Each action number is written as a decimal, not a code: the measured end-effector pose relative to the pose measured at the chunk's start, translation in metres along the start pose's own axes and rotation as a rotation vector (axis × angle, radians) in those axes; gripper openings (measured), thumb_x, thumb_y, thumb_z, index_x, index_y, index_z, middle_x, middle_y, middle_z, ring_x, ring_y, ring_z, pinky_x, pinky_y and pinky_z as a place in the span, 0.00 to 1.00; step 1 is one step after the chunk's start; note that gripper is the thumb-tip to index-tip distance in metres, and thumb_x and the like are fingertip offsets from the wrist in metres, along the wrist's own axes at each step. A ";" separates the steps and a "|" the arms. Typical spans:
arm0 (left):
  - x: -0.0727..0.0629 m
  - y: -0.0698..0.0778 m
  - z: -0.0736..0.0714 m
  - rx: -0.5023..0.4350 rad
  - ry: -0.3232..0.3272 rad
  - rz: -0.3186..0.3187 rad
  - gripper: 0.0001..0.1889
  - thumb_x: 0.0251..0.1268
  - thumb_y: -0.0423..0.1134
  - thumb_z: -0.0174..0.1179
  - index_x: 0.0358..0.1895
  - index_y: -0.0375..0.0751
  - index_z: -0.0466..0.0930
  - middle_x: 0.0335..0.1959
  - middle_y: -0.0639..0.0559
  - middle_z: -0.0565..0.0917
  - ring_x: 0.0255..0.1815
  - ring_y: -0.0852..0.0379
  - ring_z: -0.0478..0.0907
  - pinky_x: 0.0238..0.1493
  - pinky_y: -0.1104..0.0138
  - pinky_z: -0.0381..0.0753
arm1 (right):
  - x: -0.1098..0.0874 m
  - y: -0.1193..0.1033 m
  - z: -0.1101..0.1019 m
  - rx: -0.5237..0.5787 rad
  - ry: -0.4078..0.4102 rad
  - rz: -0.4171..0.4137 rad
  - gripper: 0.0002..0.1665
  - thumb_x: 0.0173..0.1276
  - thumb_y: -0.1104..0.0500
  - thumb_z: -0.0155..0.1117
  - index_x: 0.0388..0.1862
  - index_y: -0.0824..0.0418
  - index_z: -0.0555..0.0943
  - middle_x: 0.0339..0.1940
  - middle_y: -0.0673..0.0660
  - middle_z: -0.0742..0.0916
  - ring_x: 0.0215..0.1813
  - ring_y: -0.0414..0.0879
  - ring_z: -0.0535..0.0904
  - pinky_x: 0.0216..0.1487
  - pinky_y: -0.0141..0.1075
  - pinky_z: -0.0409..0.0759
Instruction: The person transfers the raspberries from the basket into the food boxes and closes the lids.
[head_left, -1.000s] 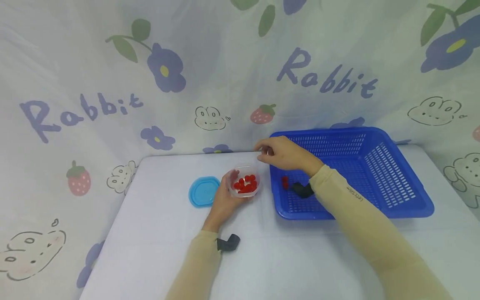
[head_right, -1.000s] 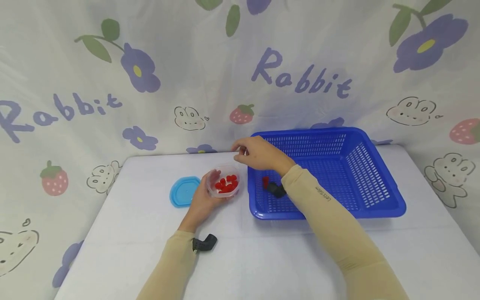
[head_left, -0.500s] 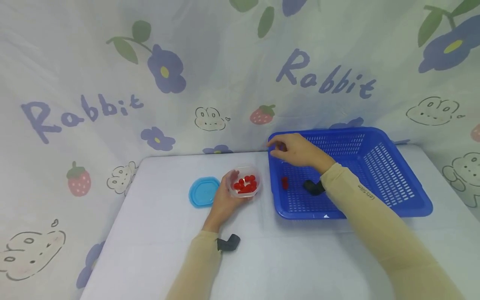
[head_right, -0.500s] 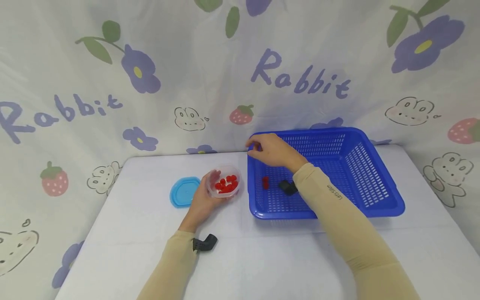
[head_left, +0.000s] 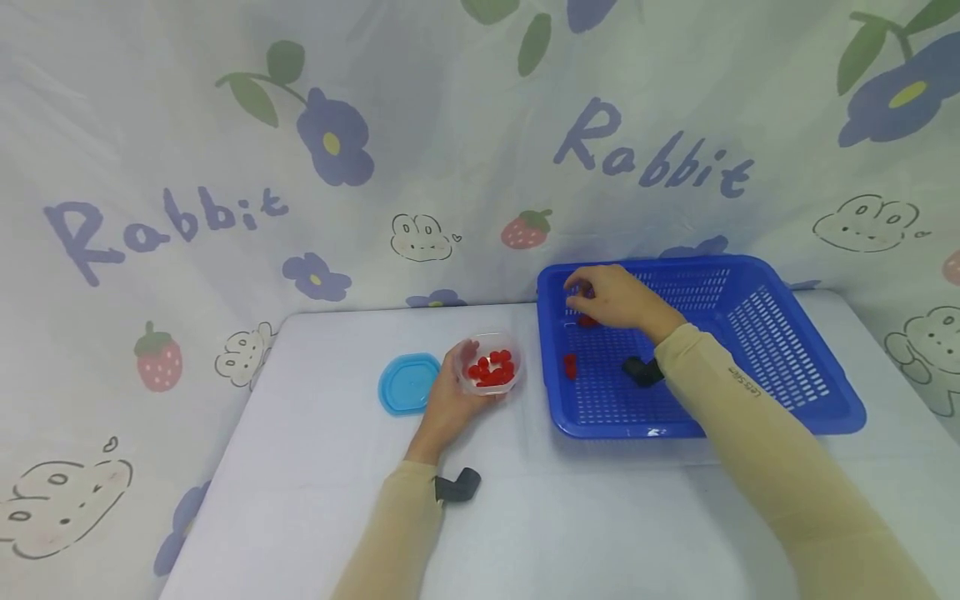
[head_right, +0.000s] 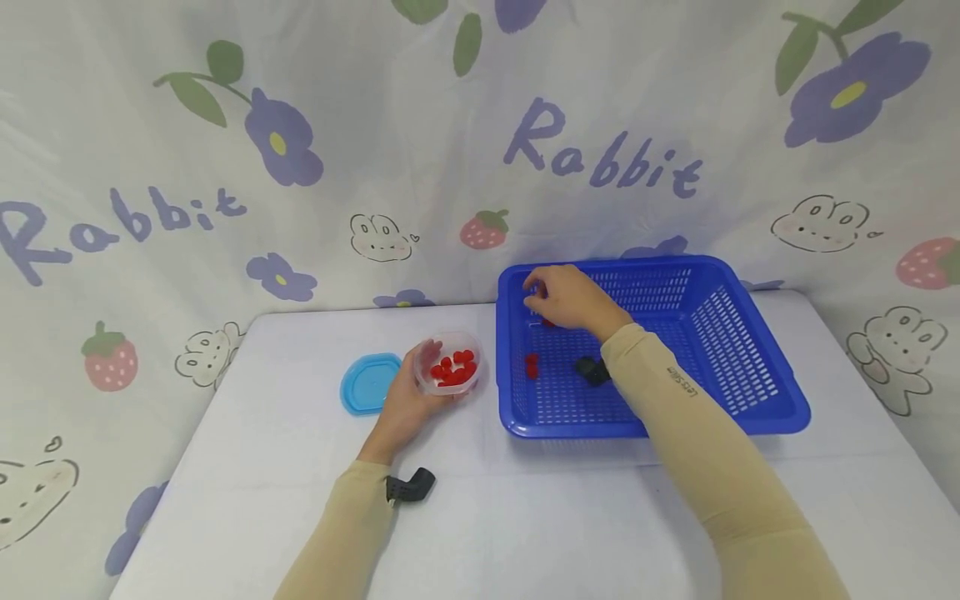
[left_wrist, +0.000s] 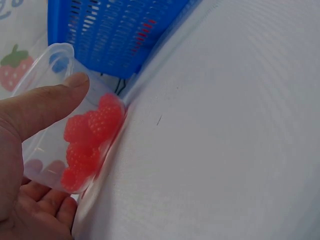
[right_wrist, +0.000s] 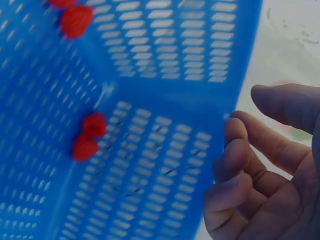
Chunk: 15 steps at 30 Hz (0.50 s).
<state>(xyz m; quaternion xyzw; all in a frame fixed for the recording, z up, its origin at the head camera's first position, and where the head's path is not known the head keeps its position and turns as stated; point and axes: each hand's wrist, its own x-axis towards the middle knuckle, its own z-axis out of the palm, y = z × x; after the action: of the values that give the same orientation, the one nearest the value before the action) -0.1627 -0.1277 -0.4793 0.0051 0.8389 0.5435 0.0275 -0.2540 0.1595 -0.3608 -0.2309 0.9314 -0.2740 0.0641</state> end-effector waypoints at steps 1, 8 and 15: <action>0.000 0.000 0.000 -0.001 0.000 -0.002 0.50 0.50 0.44 0.79 0.76 0.56 0.58 0.71 0.58 0.70 0.74 0.53 0.64 0.66 0.49 0.73 | 0.000 0.003 0.000 -0.007 -0.006 0.010 0.21 0.73 0.58 0.62 0.59 0.68 0.80 0.45 0.62 0.87 0.44 0.54 0.83 0.50 0.51 0.81; 0.000 0.000 0.000 -0.003 -0.001 -0.010 0.50 0.49 0.44 0.79 0.76 0.57 0.58 0.71 0.59 0.70 0.74 0.53 0.64 0.65 0.49 0.74 | 0.000 0.019 0.002 -0.036 -0.048 0.072 0.23 0.74 0.57 0.61 0.61 0.69 0.79 0.48 0.65 0.87 0.49 0.57 0.83 0.52 0.53 0.81; 0.001 0.001 0.000 0.001 0.000 -0.009 0.50 0.50 0.43 0.79 0.76 0.56 0.58 0.71 0.58 0.70 0.74 0.53 0.64 0.66 0.49 0.73 | 0.001 0.025 0.005 -0.090 -0.060 0.117 0.23 0.73 0.57 0.60 0.60 0.71 0.79 0.49 0.67 0.87 0.50 0.59 0.83 0.55 0.55 0.80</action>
<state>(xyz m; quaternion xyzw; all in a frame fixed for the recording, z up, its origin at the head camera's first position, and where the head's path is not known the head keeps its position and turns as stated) -0.1633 -0.1275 -0.4786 0.0014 0.8393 0.5428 0.0301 -0.2637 0.1751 -0.3789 -0.1869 0.9523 -0.2207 0.0975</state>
